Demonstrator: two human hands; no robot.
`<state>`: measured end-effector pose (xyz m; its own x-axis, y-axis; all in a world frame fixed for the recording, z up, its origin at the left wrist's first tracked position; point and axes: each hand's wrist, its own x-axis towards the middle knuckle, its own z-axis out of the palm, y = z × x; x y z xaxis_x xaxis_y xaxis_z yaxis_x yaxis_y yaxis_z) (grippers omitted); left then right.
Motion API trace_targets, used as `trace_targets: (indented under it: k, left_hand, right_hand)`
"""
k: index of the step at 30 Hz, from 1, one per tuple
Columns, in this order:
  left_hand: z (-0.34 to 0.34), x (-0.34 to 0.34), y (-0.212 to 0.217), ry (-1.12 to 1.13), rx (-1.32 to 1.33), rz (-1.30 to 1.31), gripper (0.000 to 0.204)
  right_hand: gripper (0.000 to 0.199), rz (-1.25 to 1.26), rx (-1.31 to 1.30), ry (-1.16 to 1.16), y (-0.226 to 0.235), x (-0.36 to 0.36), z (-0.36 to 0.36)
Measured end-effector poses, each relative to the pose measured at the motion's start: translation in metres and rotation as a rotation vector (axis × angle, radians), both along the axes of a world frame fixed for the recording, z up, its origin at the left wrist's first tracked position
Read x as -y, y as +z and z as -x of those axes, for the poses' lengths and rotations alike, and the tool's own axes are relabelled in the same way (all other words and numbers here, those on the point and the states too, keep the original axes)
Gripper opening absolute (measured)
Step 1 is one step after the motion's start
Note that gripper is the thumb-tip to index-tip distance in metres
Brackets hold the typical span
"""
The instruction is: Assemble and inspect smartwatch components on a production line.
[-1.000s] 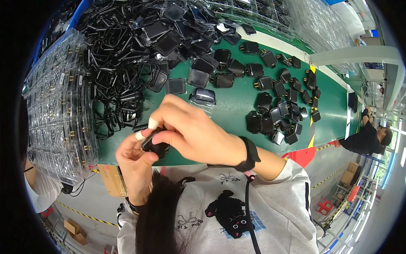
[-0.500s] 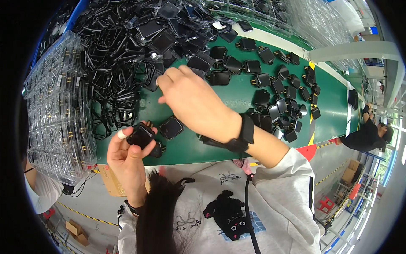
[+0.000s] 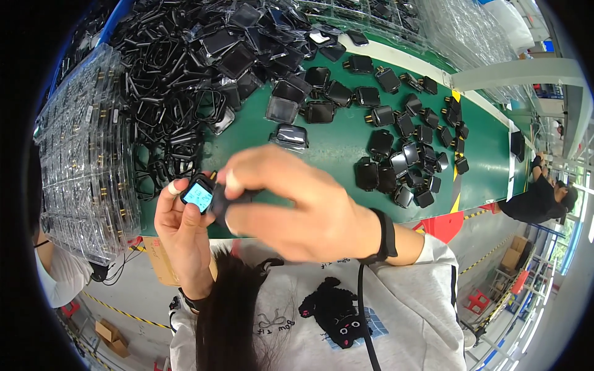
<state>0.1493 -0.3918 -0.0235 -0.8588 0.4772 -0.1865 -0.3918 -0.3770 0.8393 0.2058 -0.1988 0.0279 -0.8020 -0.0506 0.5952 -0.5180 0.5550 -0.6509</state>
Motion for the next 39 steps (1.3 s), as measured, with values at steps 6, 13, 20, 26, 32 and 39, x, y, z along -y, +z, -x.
trace_targets:
  k: [6, 13, 20, 26, 32, 39]
  left_hand:
    - [-0.002, -0.013, 0.009, -0.101, -0.060, -0.030, 0.032]
    - [-0.005, -0.019, 0.011, -0.135, -0.060, -0.067, 0.030]
    - [-0.009, -0.019, 0.012, -0.117, -0.024, -0.060, 0.032]
    - [-0.009, -0.018, 0.010, -0.198, -0.074, -0.050, 0.038]
    - [-0.015, -0.025, 0.018, -0.308, -0.033, -0.048, 0.051]
    - [-0.011, -0.029, 0.014, -0.321, -0.015, -0.052, 0.051]
  right_hand:
    - [0.020, -0.024, -0.134, 0.128, -0.003, -0.005, -0.016]
    - [0.022, -0.046, -0.201, 0.089, -0.007, -0.009, -0.018]
    - [0.020, -0.039, -0.172, 0.054, -0.010, -0.010, -0.021]
    - [0.020, 0.068, 0.006, 0.070, -0.007, -0.017, -0.025]
    - [0.021, 0.433, 0.461, -0.033, -0.004, -0.008, -0.023]
    - [0.027, 0.389, 0.478, -0.137, -0.014, -0.009, -0.018]
